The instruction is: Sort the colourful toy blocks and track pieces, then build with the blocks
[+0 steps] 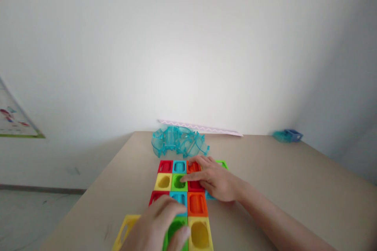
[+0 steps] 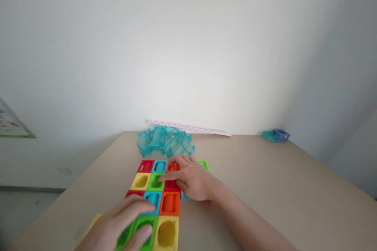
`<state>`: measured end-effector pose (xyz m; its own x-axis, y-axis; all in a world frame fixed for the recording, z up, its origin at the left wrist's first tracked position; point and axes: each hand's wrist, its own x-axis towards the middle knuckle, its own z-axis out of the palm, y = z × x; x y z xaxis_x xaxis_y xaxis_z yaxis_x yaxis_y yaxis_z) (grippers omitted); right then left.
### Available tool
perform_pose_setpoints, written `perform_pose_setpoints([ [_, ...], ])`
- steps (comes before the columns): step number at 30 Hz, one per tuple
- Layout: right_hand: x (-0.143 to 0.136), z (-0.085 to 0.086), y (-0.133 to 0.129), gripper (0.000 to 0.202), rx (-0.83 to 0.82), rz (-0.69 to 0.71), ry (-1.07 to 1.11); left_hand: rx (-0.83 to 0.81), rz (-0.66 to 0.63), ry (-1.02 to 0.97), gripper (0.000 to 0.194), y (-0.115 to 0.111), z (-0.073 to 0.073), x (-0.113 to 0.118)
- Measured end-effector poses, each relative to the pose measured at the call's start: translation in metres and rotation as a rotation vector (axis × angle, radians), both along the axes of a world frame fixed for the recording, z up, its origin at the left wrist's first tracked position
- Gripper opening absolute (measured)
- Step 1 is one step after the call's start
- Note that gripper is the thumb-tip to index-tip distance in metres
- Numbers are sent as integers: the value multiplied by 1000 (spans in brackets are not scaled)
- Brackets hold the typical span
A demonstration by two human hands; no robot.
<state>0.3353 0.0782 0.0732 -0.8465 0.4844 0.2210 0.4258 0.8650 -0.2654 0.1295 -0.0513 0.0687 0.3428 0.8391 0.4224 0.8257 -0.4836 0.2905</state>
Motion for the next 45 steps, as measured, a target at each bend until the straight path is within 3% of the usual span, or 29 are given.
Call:
perform_pose_setpoints([
  [2,0,-1,0,53,15,-2,-1,-101,10,-116,22,19,26,-13],
  [4,0,-2,-1,53,22,-4,3,-154,-96,-138,24,46,38,-26],
  [6,1,-2,-1,51,16,-15,27,-155,-249,-144,21,74,33,-39],
  [8,1,-1,-2,48,4,-27,49,-227,-369,-121,38,93,19,-50],
  [10,0,-1,-4,45,0,-36,53,-293,-405,-118,47,102,5,-57],
  [13,-2,-1,-4,41,15,-47,49,-305,-390,-66,46,102,-2,-57],
  [17,-2,-4,-5,37,60,-68,105,-257,-319,92,42,102,7,-40],
  [19,1,-3,-9,34,119,-103,192,-204,-305,136,50,102,10,-31],
  [21,4,0,-18,29,183,-117,291,-192,-374,181,63,101,10,-26],
  [23,5,3,-34,20,217,-42,343,-206,-452,230,63,99,10,-25],
  [26,-3,3,-61,22,252,183,259,-214,-495,256,48,96,10,-28],
  [28,-14,-1,-74,24,334,236,117,-221,-503,243,42,94,10,-31],
  [33,-33,-16,-86,31,461,174,-13,-232,-472,206,48,93,12,-33],
  [36,-36,-23,-86,35,447,165,5,-263,-463,219,61,93,14,-32],
  [45,-43,-33,-89,41,391,178,78,-256,-439,211,56,93,12,-32],
])
